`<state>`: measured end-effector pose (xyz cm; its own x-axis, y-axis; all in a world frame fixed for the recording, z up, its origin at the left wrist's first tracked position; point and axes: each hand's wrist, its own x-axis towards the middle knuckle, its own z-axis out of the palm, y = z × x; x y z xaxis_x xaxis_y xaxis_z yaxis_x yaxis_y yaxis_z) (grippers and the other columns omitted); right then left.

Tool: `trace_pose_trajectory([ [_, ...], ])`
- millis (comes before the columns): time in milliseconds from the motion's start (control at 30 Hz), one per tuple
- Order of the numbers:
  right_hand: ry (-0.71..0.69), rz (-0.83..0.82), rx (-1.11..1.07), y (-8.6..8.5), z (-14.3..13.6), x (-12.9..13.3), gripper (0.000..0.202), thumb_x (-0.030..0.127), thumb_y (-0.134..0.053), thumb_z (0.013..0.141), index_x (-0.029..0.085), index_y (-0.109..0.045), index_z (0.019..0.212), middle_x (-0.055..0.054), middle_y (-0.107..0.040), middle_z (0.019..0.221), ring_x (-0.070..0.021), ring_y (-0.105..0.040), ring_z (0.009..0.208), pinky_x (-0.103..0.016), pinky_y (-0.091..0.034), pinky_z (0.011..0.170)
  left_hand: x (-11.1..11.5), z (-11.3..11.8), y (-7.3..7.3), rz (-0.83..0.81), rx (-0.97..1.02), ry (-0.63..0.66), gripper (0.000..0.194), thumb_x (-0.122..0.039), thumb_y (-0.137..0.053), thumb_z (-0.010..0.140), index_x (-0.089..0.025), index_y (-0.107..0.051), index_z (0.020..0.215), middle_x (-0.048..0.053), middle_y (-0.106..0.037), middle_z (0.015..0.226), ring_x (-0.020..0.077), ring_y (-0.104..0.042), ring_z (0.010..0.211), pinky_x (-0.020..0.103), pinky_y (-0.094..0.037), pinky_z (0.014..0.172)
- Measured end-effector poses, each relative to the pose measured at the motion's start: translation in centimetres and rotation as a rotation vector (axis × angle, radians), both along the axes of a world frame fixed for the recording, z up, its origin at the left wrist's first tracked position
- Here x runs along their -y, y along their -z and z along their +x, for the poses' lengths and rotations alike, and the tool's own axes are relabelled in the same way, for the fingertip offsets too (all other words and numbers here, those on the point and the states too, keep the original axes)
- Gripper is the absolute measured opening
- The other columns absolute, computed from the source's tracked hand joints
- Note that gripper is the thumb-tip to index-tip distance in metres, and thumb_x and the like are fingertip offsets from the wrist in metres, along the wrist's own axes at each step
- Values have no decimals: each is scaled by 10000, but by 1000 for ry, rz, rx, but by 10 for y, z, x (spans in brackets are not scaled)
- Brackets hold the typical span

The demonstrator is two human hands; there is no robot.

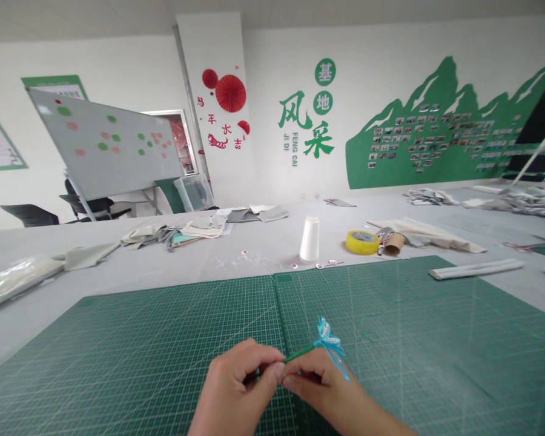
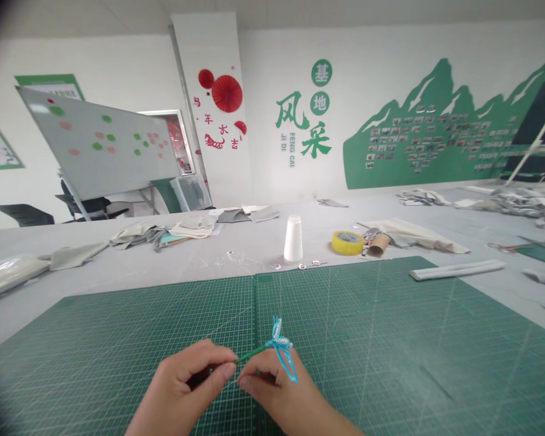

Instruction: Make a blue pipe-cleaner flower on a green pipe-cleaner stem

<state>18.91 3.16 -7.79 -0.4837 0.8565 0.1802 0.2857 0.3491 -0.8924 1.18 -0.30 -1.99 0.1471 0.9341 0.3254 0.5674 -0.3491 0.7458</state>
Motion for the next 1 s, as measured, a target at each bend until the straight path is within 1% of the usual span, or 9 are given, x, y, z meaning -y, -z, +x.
trace_pose_trajectory([
  [200,-90,-260,-226,-1,7,-3,222,382,-671,818,177,-700,737,39,-487,641,-120,-423,609,-240,-322,567,0,-1,-2,19,-31,58,182,-183,-581,819,-239,-738,746,-12,-617,615,128,-558,566,205,-386,543],
  [300,-50,-324,-266,-4,10,-4,227,405,-731,760,181,-703,773,36,-520,654,-126,-441,630,-240,-339,591,0,-1,-5,32,-40,86,179,-182,-587,812,-240,-744,747,-10,-619,602,124,-551,551,202,-378,536],
  [367,2,-342,-251,-6,12,-6,231,399,-764,712,175,-715,743,25,-541,651,-131,-450,636,-241,-337,590,0,-1,-6,42,-35,106,184,-179,-584,809,-243,-746,748,-9,-630,600,121,-547,547,201,-375,536],
  [500,-20,-440,-322,-10,13,-14,279,426,-784,680,159,-711,646,57,-438,513,-81,-300,488,-224,-221,475,1,1,-4,33,-17,109,179,-176,-569,793,-234,-732,743,-16,-620,588,114,-520,530,199,-358,528],
  [567,-69,-526,-425,-9,14,-18,305,452,-779,695,155,-714,674,67,-424,500,-64,-228,452,-225,-159,442,2,3,-1,-13,6,85,148,-177,-561,778,-213,-690,715,-27,-594,576,105,-480,508,191,-329,500],
  [633,-103,-586,-473,-8,15,-23,299,442,-783,704,151,-716,695,68,-434,499,-54,-203,432,-230,-122,425,3,4,1,-62,30,60,111,-182,-555,765,-198,-626,681,-46,-540,551,93,-413,480,183,-283,466],
  [767,-120,-592,-408,-5,15,-33,293,427,-798,692,143,-727,708,70,-434,476,-48,-230,416,-224,-117,399,3,5,1,-76,33,66,103,-185,-554,744,-194,-550,641,-67,-452,540,87,-341,482,189,-255,470],
  [867,-139,-580,-384,-4,12,-41,337,455,-816,652,135,-726,707,73,-428,447,-48,-249,413,-217,-119,391,3,5,-1,-85,-3,73,98,-166,-556,728,-195,-550,635,-69,-446,544,86,-331,484,192,-250,473],
  [1000,-183,-586,-338,-12,11,-49,336,452,-812,649,133,-711,684,103,-360,389,-39,-199,371,-220,-90,374,2,5,0,-102,-87,61,91,-136,-577,696,-196,-568,627,-69,-476,534,85,-340,476,189,-255,469],
])
